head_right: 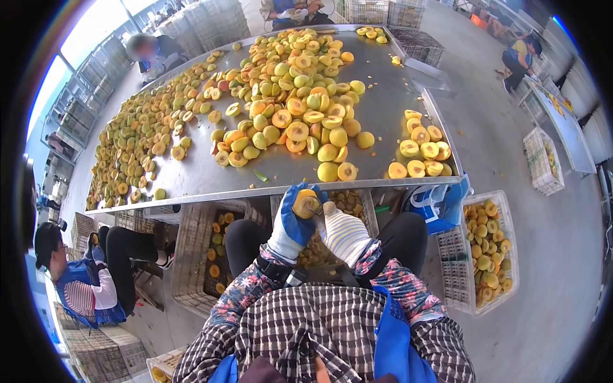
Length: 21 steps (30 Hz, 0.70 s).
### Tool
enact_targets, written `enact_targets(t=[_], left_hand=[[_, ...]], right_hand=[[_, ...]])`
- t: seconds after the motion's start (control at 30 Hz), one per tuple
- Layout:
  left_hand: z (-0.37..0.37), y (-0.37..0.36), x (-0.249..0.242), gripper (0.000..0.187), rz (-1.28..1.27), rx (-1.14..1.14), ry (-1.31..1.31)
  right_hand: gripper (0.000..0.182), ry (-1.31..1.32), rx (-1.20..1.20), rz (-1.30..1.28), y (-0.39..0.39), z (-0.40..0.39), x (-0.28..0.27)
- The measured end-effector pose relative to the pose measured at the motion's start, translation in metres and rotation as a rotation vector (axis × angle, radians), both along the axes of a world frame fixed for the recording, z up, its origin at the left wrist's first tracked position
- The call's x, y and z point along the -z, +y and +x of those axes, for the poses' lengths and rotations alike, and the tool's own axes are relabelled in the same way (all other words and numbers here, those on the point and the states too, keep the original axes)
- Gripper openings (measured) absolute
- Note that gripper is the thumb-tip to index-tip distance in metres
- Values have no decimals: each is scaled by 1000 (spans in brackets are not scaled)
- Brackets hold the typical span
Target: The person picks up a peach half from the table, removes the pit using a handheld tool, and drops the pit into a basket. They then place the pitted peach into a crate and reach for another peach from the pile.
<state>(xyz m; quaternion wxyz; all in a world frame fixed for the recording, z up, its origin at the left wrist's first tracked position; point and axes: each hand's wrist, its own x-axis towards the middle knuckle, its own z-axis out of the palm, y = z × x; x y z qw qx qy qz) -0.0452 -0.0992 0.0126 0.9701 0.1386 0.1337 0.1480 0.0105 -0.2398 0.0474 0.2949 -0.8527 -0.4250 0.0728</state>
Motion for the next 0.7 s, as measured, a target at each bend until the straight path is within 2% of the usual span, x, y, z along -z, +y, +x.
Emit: enact_targets(t=[0.1,0.17,0.2,0.27,0.4,0.47,0.5,0.57,0.6,0.63,0.67,0.7], left_hand=[[-6,0,3,34,-8,38,5],[-8,-3,9,33,585,-24,-24],[-7,-3,10,33,588,-20,-24],[-6,-2,10,32,187,33,42],[-7,-5,-1,33,178,33,102],[-6,-10,-3,34,336,-86,47],[-5,-9,1,34,340,-80,49],[-2,-3,16,31,1116,-173,176],[0,2,25,31,1121,-167,175],[3,8,33,29,1247,-205,169],[3,11,37,39,1372,-241,164],[0,12,32,39,1378,-232,162]], right_hand=[[30,-3,-19,-61,1,-5,3],[31,-20,-56,-88,-1,-6,8],[31,-19,-52,-86,-2,-6,6],[34,30,-95,-147,-4,-5,2],[38,189,-103,5,0,-4,24],[43,208,-185,442,7,-5,38],[43,210,-179,446,6,-5,33],[42,203,-159,172,3,2,21],[42,204,-154,177,3,3,5],[40,238,-126,-14,3,2,-17],[39,276,-96,-206,3,0,-28],[39,281,-90,-200,3,-2,-14]])
